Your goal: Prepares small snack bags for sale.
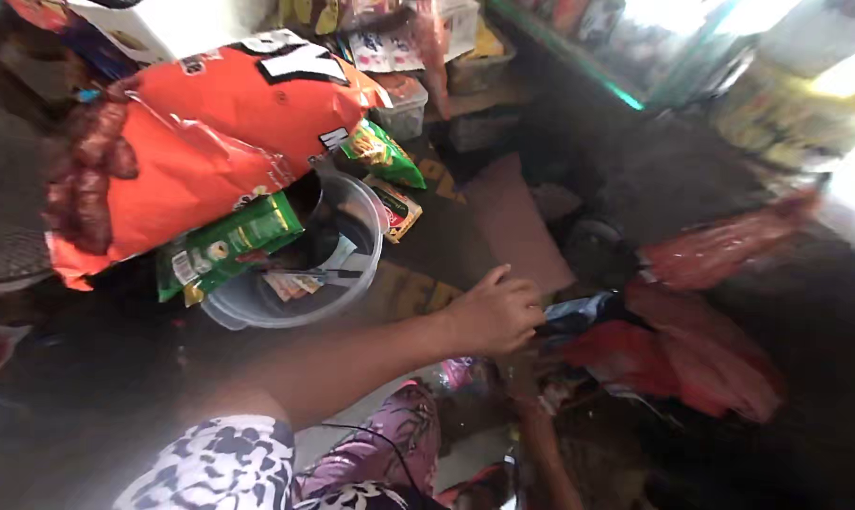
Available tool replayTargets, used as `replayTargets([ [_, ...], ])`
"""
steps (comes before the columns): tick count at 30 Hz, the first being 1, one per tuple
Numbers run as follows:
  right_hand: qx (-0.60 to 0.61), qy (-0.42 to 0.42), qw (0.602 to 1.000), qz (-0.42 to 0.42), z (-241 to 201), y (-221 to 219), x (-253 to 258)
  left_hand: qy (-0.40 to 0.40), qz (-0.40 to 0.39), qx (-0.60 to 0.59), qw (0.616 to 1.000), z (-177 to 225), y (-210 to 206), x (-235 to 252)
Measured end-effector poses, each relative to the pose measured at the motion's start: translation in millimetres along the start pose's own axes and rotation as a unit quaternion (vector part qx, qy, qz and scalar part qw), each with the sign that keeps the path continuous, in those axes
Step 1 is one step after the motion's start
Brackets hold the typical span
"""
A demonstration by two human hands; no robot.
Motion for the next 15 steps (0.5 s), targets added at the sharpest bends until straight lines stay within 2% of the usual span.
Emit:
replayTargets([
  [1, 0.059, 0.031, 0.998, -0.002, 19.2, 11.5, -3.5, -0.025, 0.018, 0.022, 0.999, 3.7, -0.9, -1.1],
  [2, 0.097, 0.021, 0.995, -0.009, 16.3, 18.8, -13.4, -0.050, 0.026, 0.039, 0.998, 7.7, -1.0, -2.4],
  [4, 0.151, 0.000, 0.989, -0.008, -15.5, 23.4, -42.9, -0.092, 0.010, 0.043, 0.995, 17.2, -2.7, -6.1],
  [6, 0.198, 0.032, 0.979, -0.021, -46.4, 23.5, -74.4, -0.130, -0.030, -0.004, 0.991, 33.8, -8.9, -12.3],
  [9, 0.235, 0.092, 0.965, -0.065, -68.1, 26.2, -109.9, -0.191, -0.055, -0.091, 0.976, 69.9, -21.2, -31.8],
  [12, 0.266, 0.116, 0.949, -0.126, -78.8, 27.6, -139.8, -0.256, 0.002, -0.151, 0.955, 98.3, -30.9, -58.7],
  [15, 0.305, 0.103, 0.935, -0.146, -85.1, 25.5, -168.4, -0.289, 0.045, -0.173, 0.941, 114.3, -31.7, -79.2],
])
Point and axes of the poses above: each hand's wrist, its own x-axis towards the middle knuckle, its own y-axis out of the back of the hand, z = x × y, the point moved 3 cm from there along x, towards the middle knuckle, and after that the axes turned 6 degrees about x, right-handed, at the moved point
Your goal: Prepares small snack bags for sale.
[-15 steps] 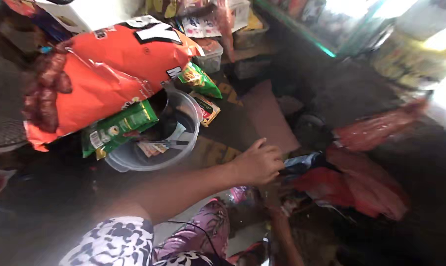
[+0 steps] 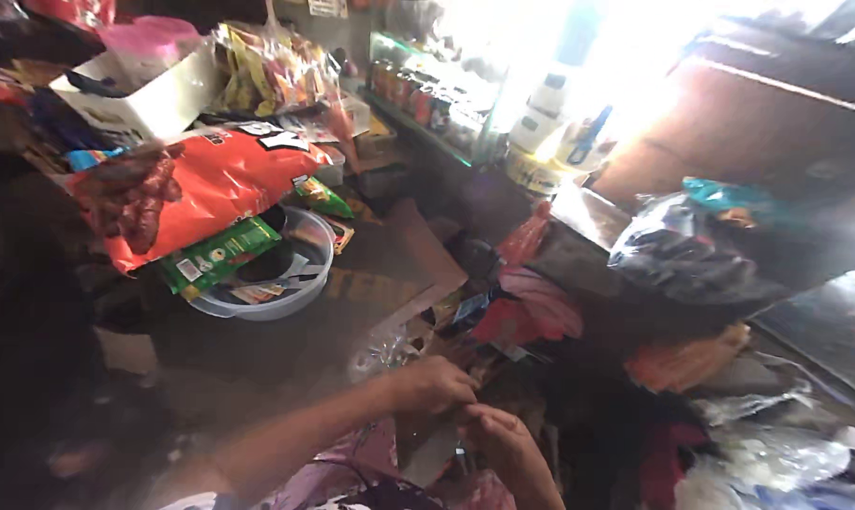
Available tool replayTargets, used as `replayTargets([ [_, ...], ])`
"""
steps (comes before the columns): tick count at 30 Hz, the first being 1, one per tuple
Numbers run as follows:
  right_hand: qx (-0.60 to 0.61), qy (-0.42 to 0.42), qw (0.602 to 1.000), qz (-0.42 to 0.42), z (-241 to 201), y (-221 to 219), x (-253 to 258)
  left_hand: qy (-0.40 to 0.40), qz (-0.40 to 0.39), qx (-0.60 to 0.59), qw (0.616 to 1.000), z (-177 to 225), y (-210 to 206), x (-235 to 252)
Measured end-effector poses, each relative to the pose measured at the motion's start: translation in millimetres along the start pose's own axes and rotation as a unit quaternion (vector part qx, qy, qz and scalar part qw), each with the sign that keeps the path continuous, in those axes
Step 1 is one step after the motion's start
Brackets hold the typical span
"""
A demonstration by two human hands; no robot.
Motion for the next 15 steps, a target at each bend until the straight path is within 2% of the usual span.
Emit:
replayTargets([
  [3, 0.029, -0.013, 0.999, -0.009, -2.7, -10.6, -18.0, -0.022, 0.016, 0.017, 0.999, 20.3, 4.4, -2.7],
  [6, 0.022, 0.017, 0.999, -0.029, -10.5, -17.1, -30.5, 0.006, 0.029, 0.041, 0.999, 40.9, 13.8, -2.2],
  [9, 0.005, 0.077, 0.997, -0.026, -17.5, -18.8, -40.0, 0.109, 0.054, 0.037, 0.992, 59.6, 25.3, -3.1],
  [12, -0.001, 0.132, 0.990, 0.048, -23.8, -19.6, -47.6, 0.212, 0.100, -0.029, 0.972, 75.3, 37.1, 1.8],
  [15, -0.021, 0.142, 0.986, 0.086, -23.7, -24.6, -52.3, 0.281, 0.146, -0.082, 0.945, 91.5, 36.3, 6.5],
])
Point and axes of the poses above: each hand's wrist, its own x-axis towards the middle knuckle, its own y-axis out of the back of the hand, z = x × y, the point moved 3 cm from there along x, towards the middle knuckle, and after that the axes turned 6 degrees about x, right-handed, at the moved point
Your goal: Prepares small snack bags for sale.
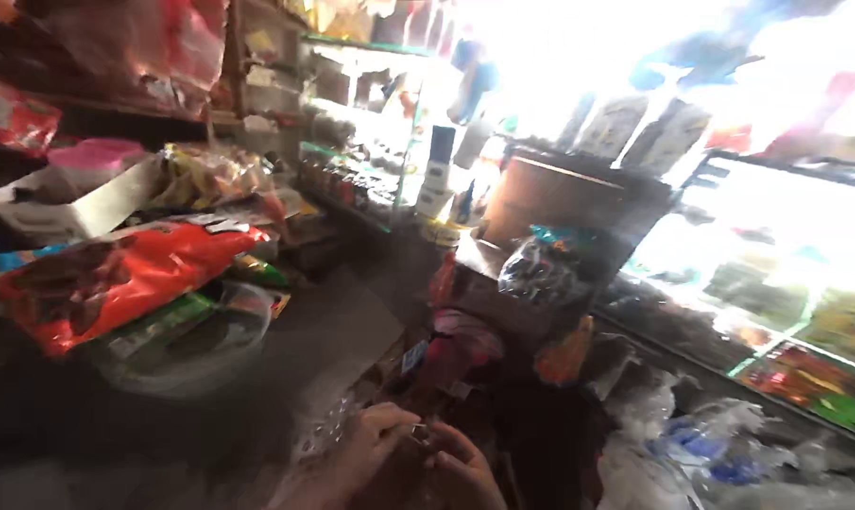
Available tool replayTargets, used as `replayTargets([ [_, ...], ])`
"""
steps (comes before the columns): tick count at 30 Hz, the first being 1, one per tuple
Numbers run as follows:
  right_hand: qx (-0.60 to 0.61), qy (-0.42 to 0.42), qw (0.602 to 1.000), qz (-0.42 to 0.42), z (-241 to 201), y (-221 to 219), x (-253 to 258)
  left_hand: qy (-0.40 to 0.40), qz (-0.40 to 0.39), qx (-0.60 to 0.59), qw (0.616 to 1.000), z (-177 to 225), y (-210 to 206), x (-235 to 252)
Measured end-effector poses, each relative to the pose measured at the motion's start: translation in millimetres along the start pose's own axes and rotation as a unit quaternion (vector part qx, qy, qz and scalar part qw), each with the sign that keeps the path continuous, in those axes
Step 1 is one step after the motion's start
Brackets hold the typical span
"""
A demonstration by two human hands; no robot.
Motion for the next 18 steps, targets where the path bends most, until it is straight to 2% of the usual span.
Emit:
replayTargets([
  [3, 0.010, -0.009, 1.000, 0.018, -2.3, -11.4, -8.0, 0.026, 0.021, -0.019, 0.999, 13.4, -9.6, -5.7],
  [10, 0.114, 0.023, 0.993, 0.000, -8.1, -24.1, -19.1, -0.023, 0.090, -0.011, 0.996, 31.1, -21.7, -12.4],
  [14, 0.116, 0.048, 0.992, 0.027, -13.2, -35.8, -24.2, -0.039, 0.071, 0.035, 0.996, 43.3, -17.1, -20.7],
  [18, 0.117, 0.080, 0.990, 0.027, -12.2, -38.4, -22.5, -0.093, 0.055, 0.095, 0.990, 54.6, -9.8, -32.8],
])
Point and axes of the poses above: each hand's wrist, its own x-axis towards the middle knuckle, its own y-axis out of the back of the hand, z = x × y, the point moved 3 cm from there along x, towards the middle knuckle, and after that the axes turned 6 degrees about x, right-handed, at the moved point
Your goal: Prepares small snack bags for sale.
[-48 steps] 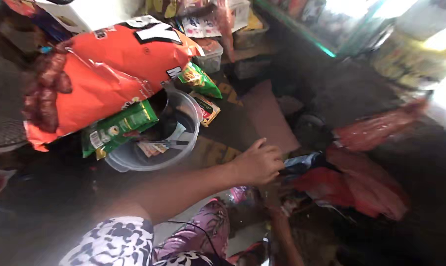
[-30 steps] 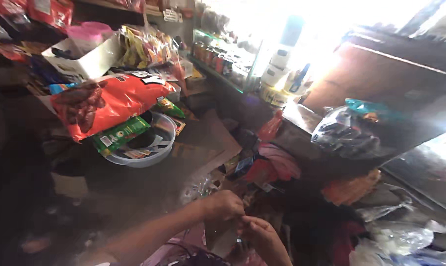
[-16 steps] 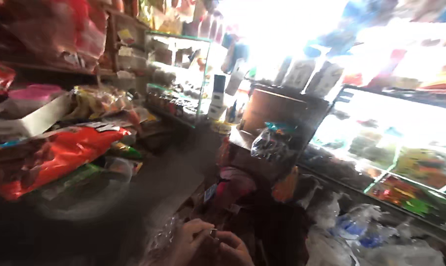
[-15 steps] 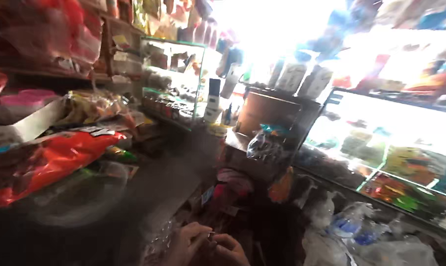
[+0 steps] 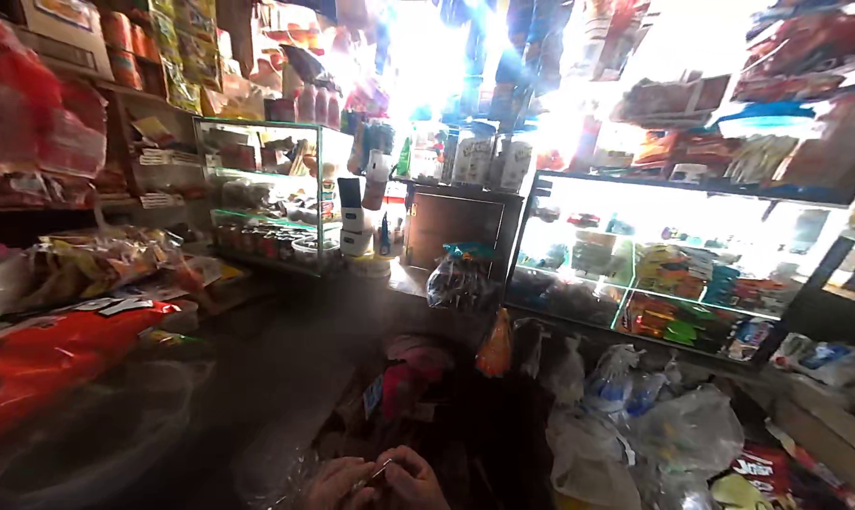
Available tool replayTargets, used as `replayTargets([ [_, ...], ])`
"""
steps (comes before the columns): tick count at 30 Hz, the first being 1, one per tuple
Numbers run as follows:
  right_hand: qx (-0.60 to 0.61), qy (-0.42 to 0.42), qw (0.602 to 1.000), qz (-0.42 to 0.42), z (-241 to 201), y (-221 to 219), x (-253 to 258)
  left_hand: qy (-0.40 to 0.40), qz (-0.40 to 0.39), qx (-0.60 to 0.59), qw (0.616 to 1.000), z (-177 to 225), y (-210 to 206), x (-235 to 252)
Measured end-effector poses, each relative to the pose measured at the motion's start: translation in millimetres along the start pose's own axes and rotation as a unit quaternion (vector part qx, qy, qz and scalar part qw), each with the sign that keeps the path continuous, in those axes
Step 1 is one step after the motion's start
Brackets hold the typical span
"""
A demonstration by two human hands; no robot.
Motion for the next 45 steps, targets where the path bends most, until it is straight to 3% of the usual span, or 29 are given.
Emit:
replayTargets([
  [10, -0.012, 0.054, 0.998, -0.038, -2.0, -16.5, -6.6, -0.047, -0.003, 0.041, 0.998, 7.4, 15.7, -10.7],
  [17, -0.040, 0.098, 0.993, -0.058, -10.4, -21.6, -6.7, -0.100, 0.010, 0.146, 0.984, 5.8, 13.3, -11.3],
  [22, -0.081, 0.087, 0.992, -0.034, -20.5, -26.2, 1.6, -0.077, 0.049, 0.165, 0.982, 1.5, 7.5, -9.2],
  [30, -0.105, 0.111, 0.986, -0.064, -32.4, -43.6, 20.7, -0.041, 0.010, 0.059, 0.997, 3.4, 24.5, -0.5],
  [40, -0.158, 0.072, 0.978, -0.114, -15.0, -40.7, 27.0, 0.021, 0.092, 0.116, 0.989, -20.5, 61.2, -10.6],
  [43, -0.191, 0.082, 0.972, -0.107, -18.3, -30.7, 24.8, 0.114, -0.020, 0.204, 0.972, -31.1, 94.5, -28.4],
  [45, -0.200, 0.084, 0.971, -0.096, -20.9, -22.0, 23.0, 0.239, -0.161, 0.268, 0.919, -39.2, 121.4, -46.8],
])
Point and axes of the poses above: each hand's wrist, its own x-axis towards the middle knuckle, its own y-axis out of the back of the hand, z = x × y, the point moved 3 cm from there along x, towards the middle knuckle, and after that the axes turned 6 degrees about x, right-handed, at the moved point
